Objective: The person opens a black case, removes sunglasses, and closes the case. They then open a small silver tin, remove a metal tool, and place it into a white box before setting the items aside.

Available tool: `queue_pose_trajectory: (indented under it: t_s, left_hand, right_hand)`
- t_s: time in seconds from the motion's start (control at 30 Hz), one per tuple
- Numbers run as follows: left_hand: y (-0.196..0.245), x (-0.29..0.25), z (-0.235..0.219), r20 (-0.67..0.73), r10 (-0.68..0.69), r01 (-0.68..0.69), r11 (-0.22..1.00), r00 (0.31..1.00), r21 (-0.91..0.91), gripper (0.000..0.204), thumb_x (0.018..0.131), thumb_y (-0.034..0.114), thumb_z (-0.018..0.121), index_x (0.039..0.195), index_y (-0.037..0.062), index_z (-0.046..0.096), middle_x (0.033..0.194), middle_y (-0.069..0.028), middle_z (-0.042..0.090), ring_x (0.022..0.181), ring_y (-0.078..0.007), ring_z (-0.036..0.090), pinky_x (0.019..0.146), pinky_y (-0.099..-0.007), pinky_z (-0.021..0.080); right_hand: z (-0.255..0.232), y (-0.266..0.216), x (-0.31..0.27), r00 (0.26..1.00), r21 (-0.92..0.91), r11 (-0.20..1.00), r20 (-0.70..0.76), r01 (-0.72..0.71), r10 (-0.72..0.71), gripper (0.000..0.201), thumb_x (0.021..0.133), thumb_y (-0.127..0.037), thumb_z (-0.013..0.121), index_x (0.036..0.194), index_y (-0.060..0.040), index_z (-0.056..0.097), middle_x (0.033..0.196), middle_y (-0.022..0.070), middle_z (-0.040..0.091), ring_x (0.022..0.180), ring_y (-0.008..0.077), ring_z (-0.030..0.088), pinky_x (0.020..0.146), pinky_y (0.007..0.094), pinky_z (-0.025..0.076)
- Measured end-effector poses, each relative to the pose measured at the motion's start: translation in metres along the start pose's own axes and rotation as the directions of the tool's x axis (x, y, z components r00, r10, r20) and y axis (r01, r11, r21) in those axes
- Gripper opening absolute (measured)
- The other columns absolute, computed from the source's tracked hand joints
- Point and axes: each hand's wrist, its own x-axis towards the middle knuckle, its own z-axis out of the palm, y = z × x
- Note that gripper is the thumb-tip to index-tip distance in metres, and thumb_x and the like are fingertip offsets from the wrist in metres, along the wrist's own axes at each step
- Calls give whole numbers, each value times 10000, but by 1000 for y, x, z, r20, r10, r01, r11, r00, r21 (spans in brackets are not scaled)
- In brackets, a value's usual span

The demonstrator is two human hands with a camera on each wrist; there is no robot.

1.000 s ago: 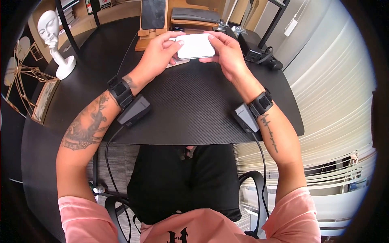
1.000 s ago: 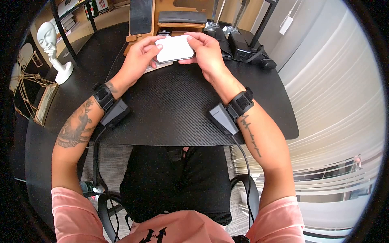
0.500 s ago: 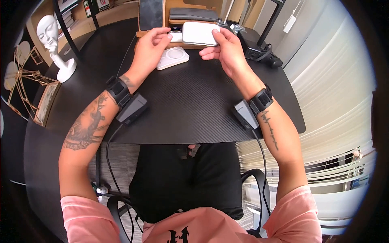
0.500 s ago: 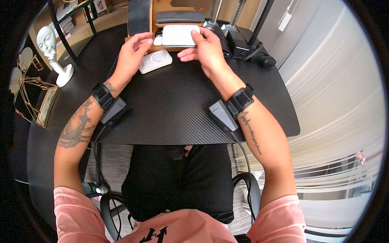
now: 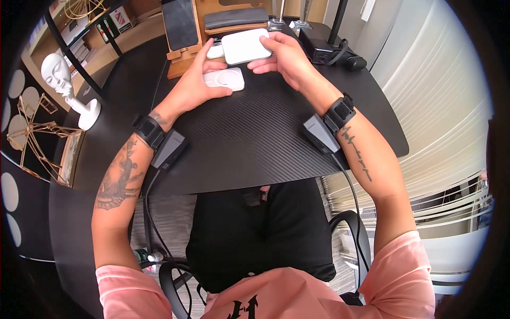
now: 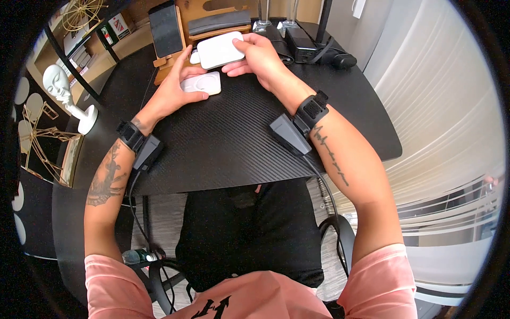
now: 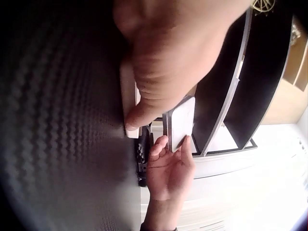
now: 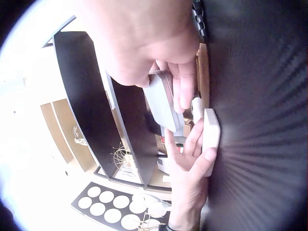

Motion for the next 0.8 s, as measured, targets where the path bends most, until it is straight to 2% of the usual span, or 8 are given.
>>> queue_pose_trajectory:
  t_s: [0.17, 0.27, 0.37, 0.43, 0.53, 0.63, 0.7, 0.8]
  left_hand:
    - [-5, 0, 0, 2, 70, -70, 996, 998, 55, 1067, 671, 120, 807, 1469, 105, 100, 1292, -208, 477, 1217, -256, 465, 1055, -360, 337]
    - [-3, 0, -1, 46, 63, -63, 998, 997, 4, 1061, 655, 128, 813, 1455, 53, 119, 1249, -198, 510, 1210, -257, 470, 1021, -368, 367]
    - [-5, 1, 0, 8, 71, -71, 997, 997, -26, 965, 716, 159, 789, 1456, 92, 173, 1284, -184, 487, 1185, -228, 488, 1018, -331, 372]
    - [-10, 3, -2, -31, 23, -28, 983, 999, -180, 718, 812, 153, 702, 1404, 57, 308, 1182, -138, 576, 1074, -165, 548, 927, -287, 425]
    - [-12, 6, -5, -117, -63, 28, 960, 991, -277, 509, 878, 127, 617, 1334, 27, 413, 1053, -87, 641, 958, -105, 572, 849, -253, 441]
    - [-6, 5, -1, -202, -56, -10, 949, 978, -315, 385, 907, 144, 570, 1261, 15, 494, 994, -60, 651, 907, -85, 569, 833, -240, 434]
    - [-7, 4, -2, -241, -63, -24, 939, 969, -342, 351, 912, 156, 559, 1230, 12, 526, 989, -49, 647, 901, -82, 563, 831, -236, 430]
    - [-8, 5, -4, -314, -50, -45, 956, 948, -288, 282, 916, 177, 535, 1135, 10, 594, 961, -25, 638, 877, -78, 551, 807, -232, 422]
  right_hand:
    - [2, 2, -1, 993, -32, 998, 102, -49, 52, 281, 957, -212, 474, 1086, 38, 468, 1013, 190, 595, 794, 268, 677, 664, 310, 587]
    - [2, 0, -1, 985, -62, 993, 134, -100, 108, 277, 957, -212, 476, 1069, 42, 473, 1011, 198, 591, 798, 282, 677, 658, 307, 591]
    - [4, 1, -3, 976, -32, 990, 164, -138, 141, 274, 958, -206, 475, 1065, 46, 472, 1005, 203, 592, 819, 299, 676, 657, 306, 594]
    - [4, 1, -1, 974, -8, 991, 182, -135, 135, 268, 958, -200, 474, 1063, 46, 471, 1006, 207, 592, 829, 305, 675, 663, 311, 595]
    - [4, 2, -3, 973, 17, 995, 211, -95, 90, 280, 959, -179, 466, 1113, 52, 432, 1018, 224, 591, 862, 317, 670, 687, 322, 595]
    - [5, 3, -1, 977, 27, 995, 197, -93, 86, 357, 954, -174, 475, 1207, 59, 380, 997, 224, 601, 821, 296, 678, 653, 314, 595]
    - [7, 0, -5, 963, -108, 979, 192, -173, 192, 447, 942, -179, 499, 1284, 52, 328, 912, 192, 612, 702, 242, 676, 578, 290, 581]
    - [9, -3, -9, 950, -232, 955, 206, -187, 236, 497, 931, -193, 522, 1318, 37, 310, 813, 148, 601, 592, 191, 640, 511, 266, 552]
